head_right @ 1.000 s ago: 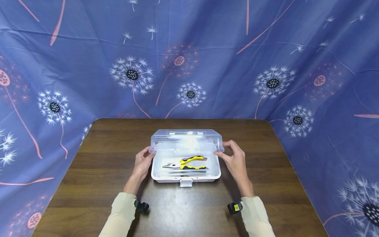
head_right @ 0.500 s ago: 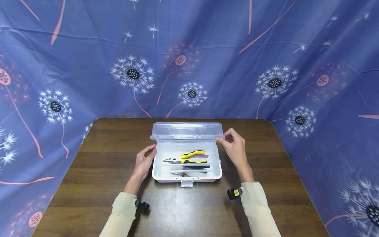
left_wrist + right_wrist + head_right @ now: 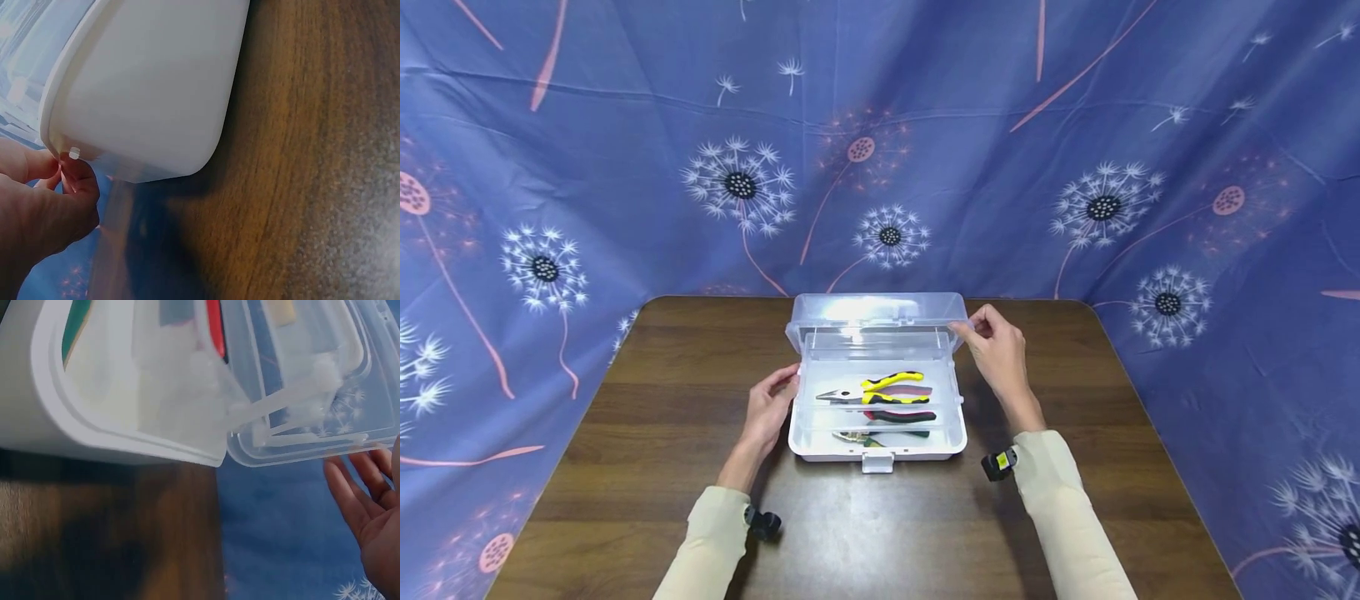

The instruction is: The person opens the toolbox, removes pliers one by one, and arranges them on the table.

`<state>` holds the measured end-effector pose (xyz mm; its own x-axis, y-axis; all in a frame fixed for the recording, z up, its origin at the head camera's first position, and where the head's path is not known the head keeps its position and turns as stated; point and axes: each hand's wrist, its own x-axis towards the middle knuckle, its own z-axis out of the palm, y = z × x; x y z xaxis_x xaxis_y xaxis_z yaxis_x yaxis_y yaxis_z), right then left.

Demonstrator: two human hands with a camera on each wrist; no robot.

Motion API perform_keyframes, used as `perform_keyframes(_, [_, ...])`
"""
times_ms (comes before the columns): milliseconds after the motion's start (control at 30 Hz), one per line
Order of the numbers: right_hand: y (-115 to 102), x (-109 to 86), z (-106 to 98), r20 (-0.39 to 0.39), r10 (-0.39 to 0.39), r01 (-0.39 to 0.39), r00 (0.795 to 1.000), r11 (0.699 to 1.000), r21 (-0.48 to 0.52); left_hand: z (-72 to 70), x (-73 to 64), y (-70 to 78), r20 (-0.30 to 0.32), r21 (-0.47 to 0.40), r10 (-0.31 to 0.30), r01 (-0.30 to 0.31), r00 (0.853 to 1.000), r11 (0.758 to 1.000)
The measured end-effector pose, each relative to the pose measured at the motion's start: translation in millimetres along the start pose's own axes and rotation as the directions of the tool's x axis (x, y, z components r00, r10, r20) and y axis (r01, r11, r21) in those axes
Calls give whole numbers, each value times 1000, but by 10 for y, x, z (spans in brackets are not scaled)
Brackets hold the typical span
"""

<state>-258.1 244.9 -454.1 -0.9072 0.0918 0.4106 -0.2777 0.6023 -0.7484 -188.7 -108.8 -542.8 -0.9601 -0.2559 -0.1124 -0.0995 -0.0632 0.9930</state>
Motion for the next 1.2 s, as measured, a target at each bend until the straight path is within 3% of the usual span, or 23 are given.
perform_keyframes(267, [93, 95, 54, 62, -20, 5, 998, 971, 241, -21, 29, -17, 20, -6, 23, -23, 1000, 1000])
perform_keyframes(400, [-40, 61, 35, 103, -24, -7, 994, 955, 297, -26, 31, -19, 30, -12, 30, -30, 999, 999])
perform_keyframes(500, [-140, 30, 23, 109, -39, 7, 993, 960, 280, -31, 39, -35, 40, -16, 26, -26, 999, 1000])
perform_keyframes(633, [-95, -12, 81, 111, -103, 76, 988, 970, 229, -36, 40, -35, 45, -14, 13, -13, 999, 1000])
perform_keyframes(733, [47, -41, 172, 87, -171, 152, 981, 969, 193, -37, 20, 18, 50, -10, 2, -1, 999, 1000])
perform_keyframes(867, [278, -25, 300, 59, -224, 213, 973, 965, 156, -33, -79, 198, 49, 0, 6, -6, 999, 1000])
perform_keyframes(1033, [389, 13, 342, 105, -189, 172, 976, 973, 151, -26, -185, 334, 46, 9, 27, -28, 999, 1000])
perform_keyframes(1200, [385, 30, 366, 163, -106, 91, 981, 991, 97, -16, -80, 140, 33, 25, 14, -15, 999, 1000])
